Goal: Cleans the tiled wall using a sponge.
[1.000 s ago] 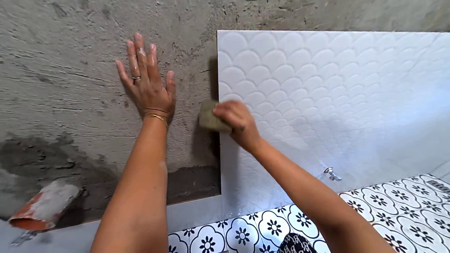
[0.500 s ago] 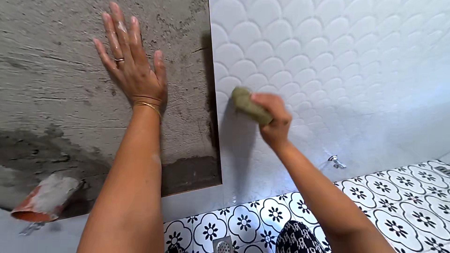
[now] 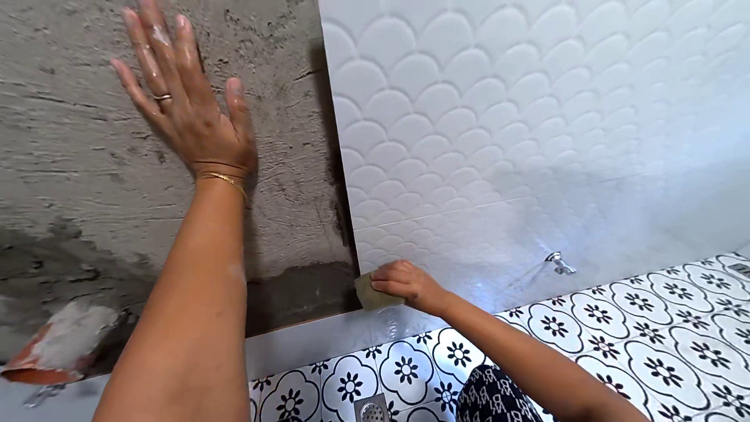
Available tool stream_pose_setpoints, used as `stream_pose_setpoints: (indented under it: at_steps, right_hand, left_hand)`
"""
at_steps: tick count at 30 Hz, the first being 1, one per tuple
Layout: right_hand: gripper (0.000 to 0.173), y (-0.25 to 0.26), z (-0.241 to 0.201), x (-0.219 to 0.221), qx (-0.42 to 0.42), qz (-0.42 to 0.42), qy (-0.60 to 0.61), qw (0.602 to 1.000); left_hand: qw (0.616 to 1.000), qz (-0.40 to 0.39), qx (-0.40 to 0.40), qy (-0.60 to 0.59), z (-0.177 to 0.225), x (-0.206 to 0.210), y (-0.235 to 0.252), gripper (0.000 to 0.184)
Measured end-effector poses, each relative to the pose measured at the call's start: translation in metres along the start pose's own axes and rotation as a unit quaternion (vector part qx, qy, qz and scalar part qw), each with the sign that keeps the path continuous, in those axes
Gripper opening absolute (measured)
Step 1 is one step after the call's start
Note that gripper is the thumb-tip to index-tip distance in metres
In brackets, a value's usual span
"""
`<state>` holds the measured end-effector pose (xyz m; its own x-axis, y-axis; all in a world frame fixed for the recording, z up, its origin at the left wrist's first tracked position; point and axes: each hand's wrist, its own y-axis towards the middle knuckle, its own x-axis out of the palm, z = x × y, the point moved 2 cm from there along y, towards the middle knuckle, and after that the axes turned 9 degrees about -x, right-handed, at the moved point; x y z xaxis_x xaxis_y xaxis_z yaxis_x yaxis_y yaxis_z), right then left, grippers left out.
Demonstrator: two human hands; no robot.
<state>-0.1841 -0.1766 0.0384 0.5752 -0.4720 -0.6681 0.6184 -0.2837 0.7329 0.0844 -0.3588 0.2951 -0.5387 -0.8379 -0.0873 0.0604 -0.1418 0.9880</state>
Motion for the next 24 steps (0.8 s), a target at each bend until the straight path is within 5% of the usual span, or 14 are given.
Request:
stream_pose_setpoints:
  at_steps: [4, 6, 9, 12, 18, 21, 23, 24]
  right_hand:
    - [0.022, 0.008, 0.007, -0.086, 0.119, 0.227, -0.104, 0.961]
    - [0.024, -0.002, 0.026, -0.136, 0.191, 0.372, -0.126, 0.900]
    - [0.031, -0.025, 0.069, -0.180, 0.244, 0.592, -0.162, 0.751]
    - [0.034, -0.027, 0.089, -0.170, 0.275, 0.639, -0.179, 0.696]
    - [0.034, 0.065, 0.038, -0.038, 0.178, 0.471, -0.107, 0.858]
    - [0.032, 0.093, -0.019, 0.047, 0.144, 0.293, 0.065, 0.943]
    - [0.038, 0.090, -0.063, 0.077, 0.109, 0.169, 0.178, 0.963]
    - [0.042, 0.083, -0.080, 0.083, 0.102, 0.127, 0.210, 0.964]
  left_hand:
    - [1.000, -0.015, -0.004, -0.001, 0.001, -0.001, 0.000, 0.073]
    - [1.000, -0.028, -0.012, 0.000, -0.001, 0.001, 0.001, 0.075]
    - [0.999, -0.034, -0.019, -0.006, -0.004, 0.003, 0.000, 0.074]
    - [0.999, -0.043, -0.019, -0.011, -0.008, 0.005, 0.001, 0.074]
    - [0.997, -0.068, -0.014, -0.016, -0.025, 0.020, 0.001, 0.072]
    - [0.997, -0.081, -0.009, 0.010, -0.037, 0.029, -0.001, 0.075]
    - [0.997, -0.077, 0.000, 0.025, -0.035, 0.028, -0.006, 0.072]
    - [0.977, -0.195, -0.066, 0.047, -0.004, 0.008, -0.004, 0.068]
